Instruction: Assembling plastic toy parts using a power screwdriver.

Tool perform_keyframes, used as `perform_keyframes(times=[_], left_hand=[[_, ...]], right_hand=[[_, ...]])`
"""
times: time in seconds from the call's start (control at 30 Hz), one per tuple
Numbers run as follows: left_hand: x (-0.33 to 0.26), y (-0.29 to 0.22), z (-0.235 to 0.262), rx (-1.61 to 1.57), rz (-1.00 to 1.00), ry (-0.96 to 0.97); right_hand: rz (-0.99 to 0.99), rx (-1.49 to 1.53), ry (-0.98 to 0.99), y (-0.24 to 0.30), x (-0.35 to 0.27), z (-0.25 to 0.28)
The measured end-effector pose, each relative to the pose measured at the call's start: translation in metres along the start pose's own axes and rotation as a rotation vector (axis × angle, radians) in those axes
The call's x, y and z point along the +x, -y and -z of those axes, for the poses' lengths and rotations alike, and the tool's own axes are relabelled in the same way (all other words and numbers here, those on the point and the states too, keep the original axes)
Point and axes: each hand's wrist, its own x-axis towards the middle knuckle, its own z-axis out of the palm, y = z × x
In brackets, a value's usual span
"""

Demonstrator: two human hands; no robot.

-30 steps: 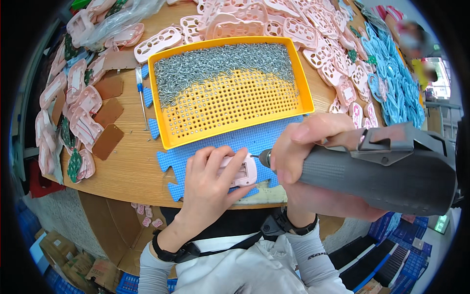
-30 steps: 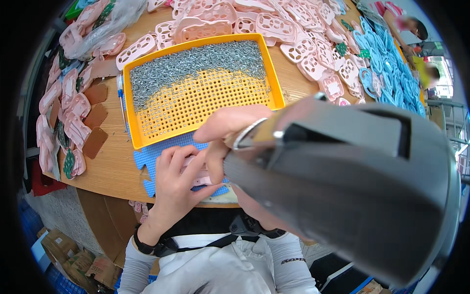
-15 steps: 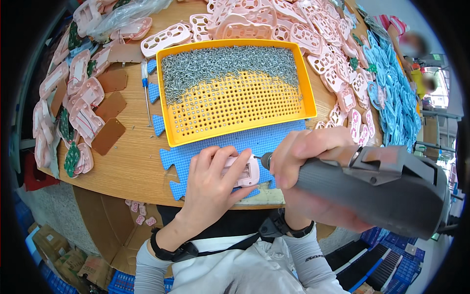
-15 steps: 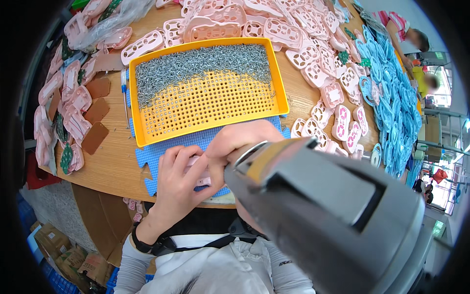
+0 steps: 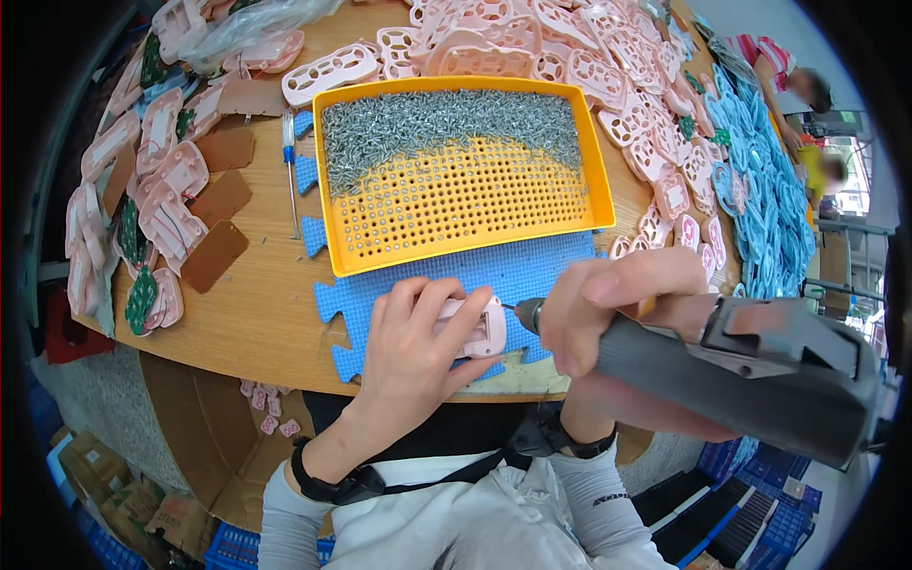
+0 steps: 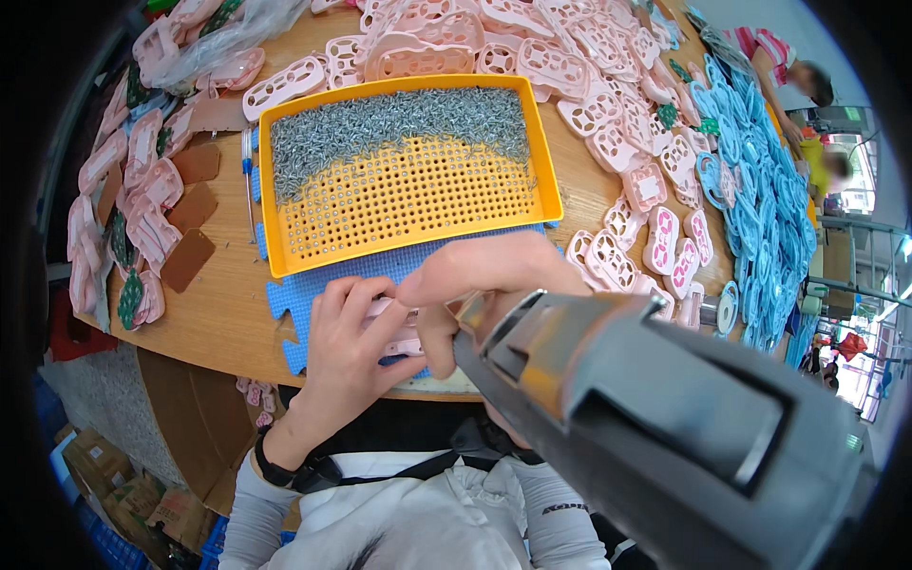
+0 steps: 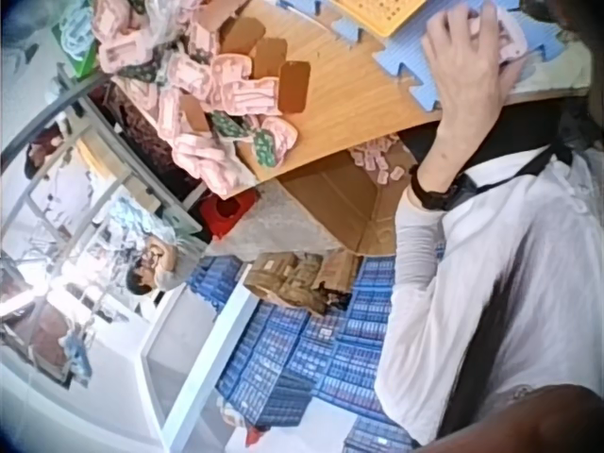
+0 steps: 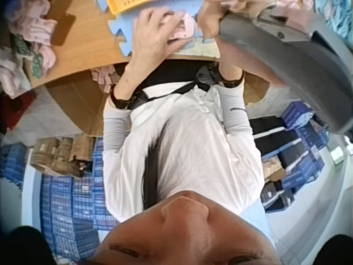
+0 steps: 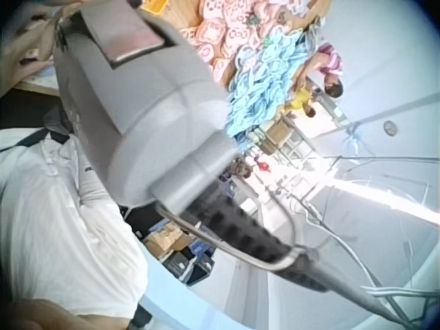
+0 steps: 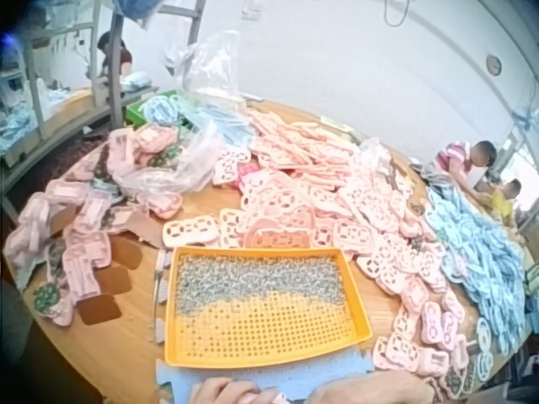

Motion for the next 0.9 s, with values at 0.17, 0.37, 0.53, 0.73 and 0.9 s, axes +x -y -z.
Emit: perform_keyframes(times=[0.17,0.37,0.53,0.73,0.9], left_hand=[[-0.001,0.001,-0.001,-0.006,0.009,-0.009],[-0.001,0.003,0.001,-0.029,-0.002,-0.012],[-0.001,0.005,0.000,-0.032,0.008,-0.004],[-0.004,0.005,-0.003,-0.046,0.016,-0.020],[-0.003,0.003,-0.004,-0.105,0.033,-0.044]], right_hand=[[-0.022,0.009,0.038,0.000,0.006,0.006],[-0.054,0.032,0.092,-0.005,0.002,-0.007],[-0.107,0.058,0.068,-0.021,-0.003,-0.007],[-0.134,-0.085,0.130,-0.021,-0.006,-0.013],[-0.043,0.084,0.282,-0.031,-0.004,-0.002]])
